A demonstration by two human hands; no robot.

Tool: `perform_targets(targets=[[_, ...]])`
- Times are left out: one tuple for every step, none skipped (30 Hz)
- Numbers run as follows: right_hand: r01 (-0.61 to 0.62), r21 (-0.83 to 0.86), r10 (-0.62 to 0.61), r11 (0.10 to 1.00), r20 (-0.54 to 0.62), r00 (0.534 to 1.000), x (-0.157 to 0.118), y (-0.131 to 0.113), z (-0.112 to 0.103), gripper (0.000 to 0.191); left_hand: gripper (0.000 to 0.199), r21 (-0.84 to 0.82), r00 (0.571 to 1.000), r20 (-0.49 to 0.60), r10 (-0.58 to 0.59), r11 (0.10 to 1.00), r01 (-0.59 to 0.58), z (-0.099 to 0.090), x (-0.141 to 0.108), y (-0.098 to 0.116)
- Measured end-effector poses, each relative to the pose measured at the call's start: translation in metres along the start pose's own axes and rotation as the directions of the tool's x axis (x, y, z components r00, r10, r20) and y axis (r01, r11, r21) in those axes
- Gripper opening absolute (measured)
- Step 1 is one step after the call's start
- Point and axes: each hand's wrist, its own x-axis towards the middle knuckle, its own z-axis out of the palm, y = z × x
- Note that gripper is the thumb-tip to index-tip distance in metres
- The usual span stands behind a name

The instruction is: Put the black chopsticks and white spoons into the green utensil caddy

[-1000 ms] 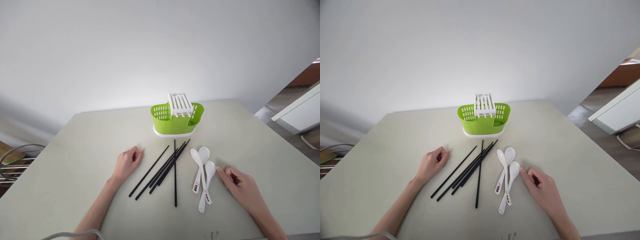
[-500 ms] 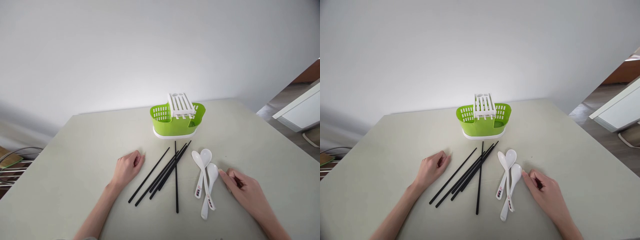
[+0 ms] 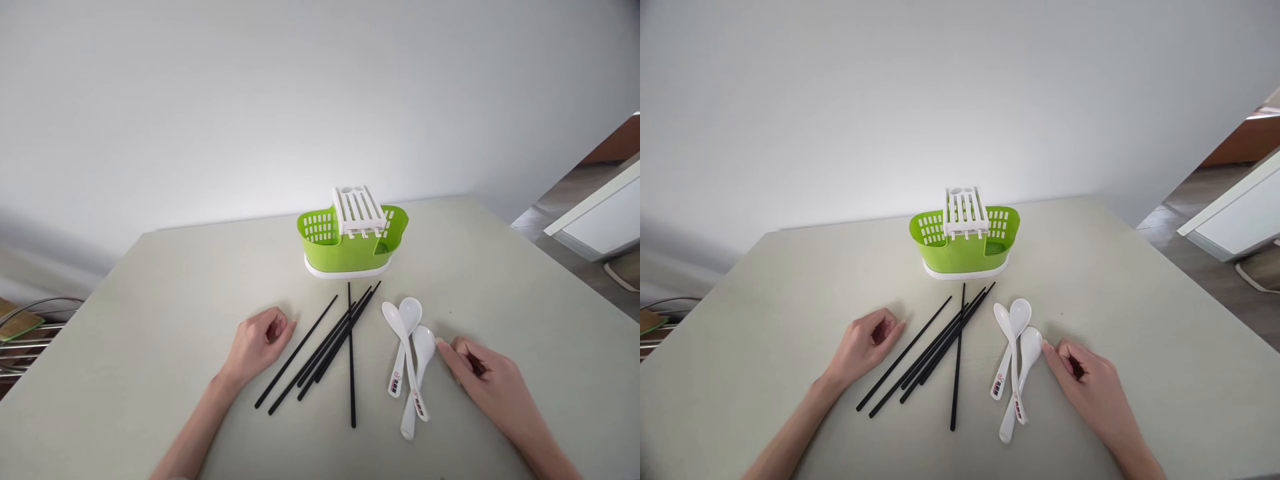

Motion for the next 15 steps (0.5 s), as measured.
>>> perform_targets(targets=[[0.005, -0.002, -0.005, 1.0, -0.002, 1.0, 0.0, 0.0, 0.0, 0.052, 0.032, -0.028, 1.0, 0.013, 0.009, 1.0, -0.009, 0.0, -0.001, 0.003], [0.008, -0.005, -0.008, 1.0, -0.004, 1.0, 0.0, 0.0, 0.0, 0.052, 0.029, -0.05, 0.999, 0.026, 0.022, 0.999, -0.021, 0.001, -0.002, 0.006], [0.011, -0.007, -0.012, 1.0, -0.007, 1.0, 0.0, 0.0, 0.0, 0.051, 0.025, -0.067, 0.998, 0.037, 0.041, 0.997, -0.038, 0.001, -0.002, 0.008], [0.014, -0.008, -0.014, 1.0, -0.008, 1.0, 0.001, 0.0, 0.001, 0.051, 0.022, -0.081, 0.997, 0.049, 0.066, 0.995, -0.062, 0.001, -0.002, 0.011], [0.015, -0.009, -0.015, 1.0, -0.009, 1.0, 0.001, 0.0, 0.001, 0.051, 0.019, -0.092, 0.993, 0.061, 0.097, 0.992, -0.091, 0.002, -0.002, 0.013], [0.016, -0.009, -0.016, 1.0, -0.01, 1.0, 0.001, 0.0, 0.001, 0.051, 0.019, -0.099, 0.989, 0.072, 0.13, 0.987, -0.123, 0.002, -0.001, 0.014], [0.017, -0.009, -0.017, 1.0, -0.012, 1.0, 0.001, 0.0, 0.001, 0.051, 0.019, -0.103, 0.984, 0.08, 0.161, 0.983, -0.153, 0.002, -0.001, 0.015], [0.019, -0.011, -0.019, 1.0, -0.011, 1.0, 0.001, 0.0, 0.001, 0.051, 0.021, -0.104, 0.979, 0.087, 0.185, 0.979, -0.176, 0.001, -0.001, 0.016], [0.022, -0.015, -0.023, 1.0, -0.011, 1.0, 0.001, 0.0, 0.001, 0.051, 0.023, -0.102, 0.975, 0.092, 0.201, 0.976, -0.191, 0.001, 0.0, 0.016], [0.026, -0.019, -0.026, 0.999, -0.014, 1.0, 0.001, 0.0, 0.001, 0.051, 0.024, -0.098, 0.974, 0.095, 0.208, 0.975, -0.199, 0.001, 0.0, 0.016], [0.028, -0.023, -0.029, 0.999, -0.018, 0.999, 0.001, 0.0, 0.001, 0.051, 0.026, -0.092, 0.973, 0.098, 0.21, 0.975, -0.202, 0.001, 0.0, 0.017], [0.029, -0.026, -0.03, 0.999, -0.019, 0.999, 0.001, 0.0, 0.001, 0.051, 0.027, -0.087, 0.972, 0.101, 0.212, 0.975, -0.204, 0.001, -0.001, 0.017], [0.029, -0.028, -0.029, 0.999, -0.02, 0.999, 0.001, 0.0, 0.001, 0.051, 0.028, -0.084, 0.972, 0.102, 0.214, 0.975, -0.205, 0.001, -0.001, 0.017], [0.027, -0.029, -0.027, 0.999, -0.02, 0.999, 0.001, 0.0, 0.001, 0.051, 0.029, -0.084, 0.971, 0.102, 0.216, 0.975, -0.208, 0.001, -0.001, 0.017], [0.024, -0.029, -0.024, 0.999, -0.019, 1.0, 0.001, 0.0, 0.001, 0.052, 0.03, -0.084, 0.971, 0.1, 0.217, 0.974, -0.209, 0.001, -0.001, 0.016]])
